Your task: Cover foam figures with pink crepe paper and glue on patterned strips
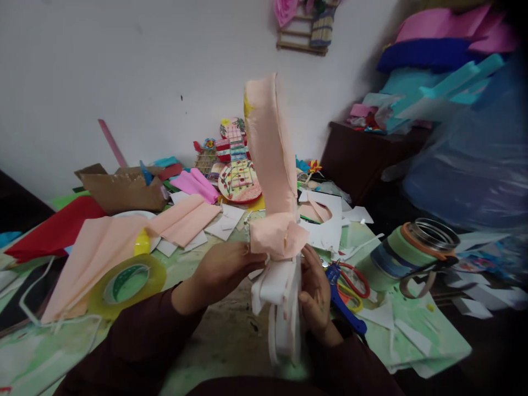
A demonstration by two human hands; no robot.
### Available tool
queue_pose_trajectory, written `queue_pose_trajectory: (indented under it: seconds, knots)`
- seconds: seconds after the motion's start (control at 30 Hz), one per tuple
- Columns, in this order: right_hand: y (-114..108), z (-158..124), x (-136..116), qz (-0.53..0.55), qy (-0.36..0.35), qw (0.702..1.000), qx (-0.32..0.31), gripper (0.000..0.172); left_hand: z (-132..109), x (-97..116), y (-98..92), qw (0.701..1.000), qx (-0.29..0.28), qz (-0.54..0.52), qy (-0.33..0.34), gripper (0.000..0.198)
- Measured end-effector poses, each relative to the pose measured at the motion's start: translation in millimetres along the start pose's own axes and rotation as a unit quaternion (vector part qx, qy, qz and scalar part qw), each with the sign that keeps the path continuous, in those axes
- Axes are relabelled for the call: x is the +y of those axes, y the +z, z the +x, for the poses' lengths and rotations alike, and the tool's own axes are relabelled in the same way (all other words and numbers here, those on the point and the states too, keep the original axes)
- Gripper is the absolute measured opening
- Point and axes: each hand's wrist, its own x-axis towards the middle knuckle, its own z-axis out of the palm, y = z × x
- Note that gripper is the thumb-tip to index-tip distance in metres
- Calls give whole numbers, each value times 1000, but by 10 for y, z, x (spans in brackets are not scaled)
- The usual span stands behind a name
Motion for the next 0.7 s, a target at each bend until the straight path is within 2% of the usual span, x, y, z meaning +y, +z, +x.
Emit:
queue_pose_trajectory:
  seconds: [0.07, 0.13, 0.23, 0.37, 0.43, 0.6, 0.7]
  knots:
    - [-10, -15, 18, -33, -2, 999, 11, 70, 8, 2, 5, 999, 24, -46, -10, 21]
    - [-5, -29, 13, -58, -5, 998, 19, 70, 27, 7, 23, 990, 28, -118, -75, 21]
    - [11, -43, -13, -128, -10, 991, 33, 68, 36, -45, 86, 956, -14, -226, -189, 37]
    - [24, -48, -32, -221, -23, 974, 52, 67, -8, -232, 174, 904, -70, -339, -250, 64]
    - [27, -45, -31, -257, -31, 964, 59, 68, -14, -312, 170, 899, -98, -343, -253, 70]
    - [43, -38, -2, -341, -66, 936, 61, 71, 82, -331, 26, 924, -180, -253, -223, 65]
    - [66, -27, 38, -369, -82, 924, 52, 71, 127, -310, -25, 915, -208, -247, -244, 59]
